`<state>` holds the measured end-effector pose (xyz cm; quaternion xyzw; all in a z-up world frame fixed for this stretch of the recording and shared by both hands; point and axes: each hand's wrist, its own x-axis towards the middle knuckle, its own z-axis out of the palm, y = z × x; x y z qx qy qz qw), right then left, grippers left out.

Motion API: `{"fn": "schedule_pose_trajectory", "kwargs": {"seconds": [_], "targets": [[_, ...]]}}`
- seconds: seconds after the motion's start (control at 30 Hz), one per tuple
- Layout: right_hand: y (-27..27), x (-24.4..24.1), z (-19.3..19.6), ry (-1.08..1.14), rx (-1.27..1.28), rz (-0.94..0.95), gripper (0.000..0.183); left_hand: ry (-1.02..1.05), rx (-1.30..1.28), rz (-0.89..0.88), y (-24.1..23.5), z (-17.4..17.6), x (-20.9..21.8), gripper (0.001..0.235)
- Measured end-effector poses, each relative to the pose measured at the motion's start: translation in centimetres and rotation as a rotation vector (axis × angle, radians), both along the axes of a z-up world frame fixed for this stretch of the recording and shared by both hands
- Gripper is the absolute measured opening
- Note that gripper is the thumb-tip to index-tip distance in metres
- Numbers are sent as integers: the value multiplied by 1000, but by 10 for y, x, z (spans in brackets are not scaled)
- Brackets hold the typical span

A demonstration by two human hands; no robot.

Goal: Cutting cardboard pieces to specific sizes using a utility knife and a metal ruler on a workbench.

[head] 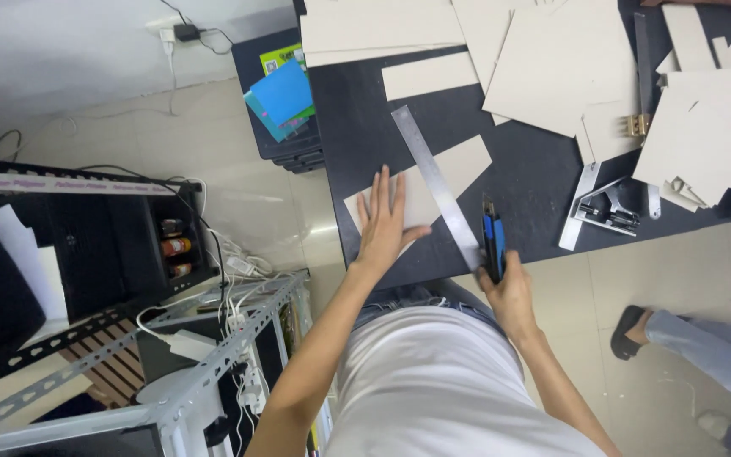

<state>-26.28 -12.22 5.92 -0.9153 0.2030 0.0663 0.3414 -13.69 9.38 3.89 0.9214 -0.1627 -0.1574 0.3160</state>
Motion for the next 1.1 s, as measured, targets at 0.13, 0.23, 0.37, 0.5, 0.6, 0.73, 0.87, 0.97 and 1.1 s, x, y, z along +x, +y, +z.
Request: {"fn": "schedule_pose_trajectory", "kwargs": {"seconds": [0.13, 0.23, 0.37, 0.5, 0.6, 0.73, 0.87, 0.97, 1.1], "targets": [[-10, 6, -2, 28, 26, 31, 21, -117, 47, -41, -20, -9, 13, 94], [0, 29, 16, 52, -26, 116, 34, -150, 172, -41, -31, -20, 17, 84], [28, 45, 54, 66, -76, 198, 54, -151, 171, -47, -29, -18, 16, 81], [29, 41, 51, 118, -132, 262, 54, -94, 119, -27, -30, -19, 14, 79], [28, 36, 47, 137, -134, 269, 55, -72, 78, -8, -29, -20, 16, 79], [25, 34, 41, 148, -148, 264, 55, -62, 93, -16, -30, -25, 17, 87], [17, 28, 37, 195, -176, 269, 54, -25, 95, -39, -30, -22, 19, 94], [13, 26, 31, 199, -250, 286, 54, 3, 74, -63, -28, -24, 18, 92], [11, 21, 21, 129, -330, 279, 53, 36, 37, -81, -29, -23, 22, 92]]}}
